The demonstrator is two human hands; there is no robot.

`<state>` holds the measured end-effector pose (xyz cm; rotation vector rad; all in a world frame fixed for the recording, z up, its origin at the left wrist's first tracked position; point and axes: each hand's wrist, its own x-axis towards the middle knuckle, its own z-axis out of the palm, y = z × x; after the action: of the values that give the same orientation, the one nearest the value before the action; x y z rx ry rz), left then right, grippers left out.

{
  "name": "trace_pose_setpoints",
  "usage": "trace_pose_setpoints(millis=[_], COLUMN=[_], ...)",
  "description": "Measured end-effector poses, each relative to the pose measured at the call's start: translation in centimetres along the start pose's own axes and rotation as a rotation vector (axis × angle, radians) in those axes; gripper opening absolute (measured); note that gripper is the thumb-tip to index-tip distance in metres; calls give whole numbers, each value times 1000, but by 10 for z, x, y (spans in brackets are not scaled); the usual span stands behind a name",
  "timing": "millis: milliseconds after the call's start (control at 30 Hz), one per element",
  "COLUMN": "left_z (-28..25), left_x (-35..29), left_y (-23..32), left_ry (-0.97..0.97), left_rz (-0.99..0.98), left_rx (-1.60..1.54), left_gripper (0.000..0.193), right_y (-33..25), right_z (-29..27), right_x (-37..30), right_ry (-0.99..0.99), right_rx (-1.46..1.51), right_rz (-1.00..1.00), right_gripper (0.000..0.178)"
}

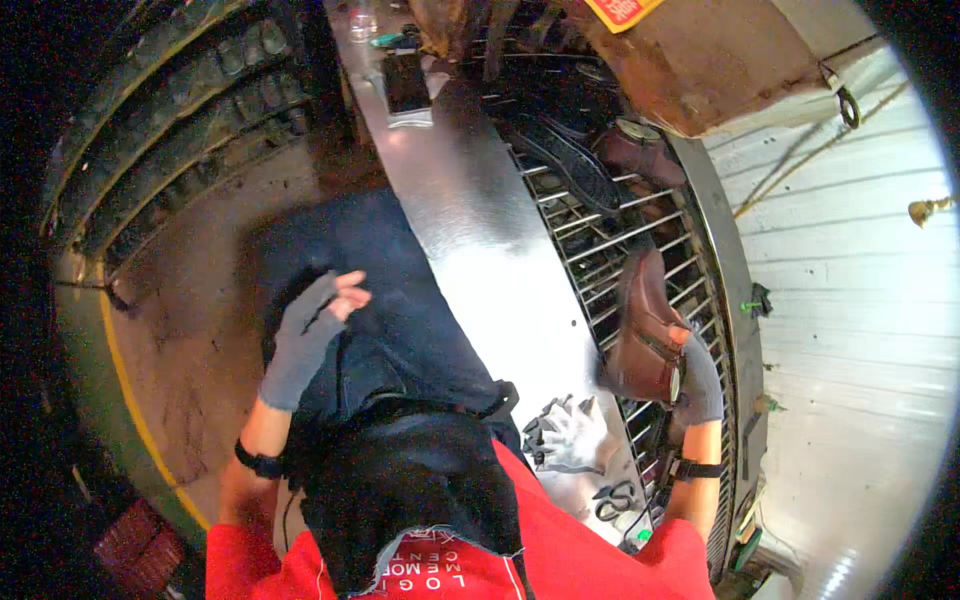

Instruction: Inspecting and checking the quality of finished shoes on a conveyor belt.

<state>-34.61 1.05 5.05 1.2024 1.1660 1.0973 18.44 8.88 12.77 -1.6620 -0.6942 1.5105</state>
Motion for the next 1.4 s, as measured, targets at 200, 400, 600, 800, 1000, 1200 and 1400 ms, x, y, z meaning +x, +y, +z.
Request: trace_pose_setpoints(millis=[200, 400, 600, 800, 1000, 1200, 1400], left_z=[7, 0, -12, 34, 54, 11, 11], left_x=[-12, 3, -15, 23, 57, 26, -3], left_y=[-18, -3, -8, 13, 50, 7, -59], left_ry=[230, 210, 136, 38, -27, 6, 366], left_rz=[-115, -90, -23, 149, 704, -304, -567], left_rx=[-67, -70, 133, 252, 690, -263, -324], left_gripper=[36, 35, 34, 73, 111, 37, 45], right_y=[23, 23, 34, -53, -109, -63, -108], right_z=[-78, 122, 153, 202, 277, 236, 194], right_x=[71, 151, 202, 41, -38, 115, 275], right_ry=[234, 2, 220, -267, -777, -776, 159], right_rx=[-1361, -1218, -1649, -978, 1, -932, -1485], right_rz=[-272, -902, -1079, -909, -88, -527, -982], right_gripper=[62, 55, 55, 67, 50, 64, 73])
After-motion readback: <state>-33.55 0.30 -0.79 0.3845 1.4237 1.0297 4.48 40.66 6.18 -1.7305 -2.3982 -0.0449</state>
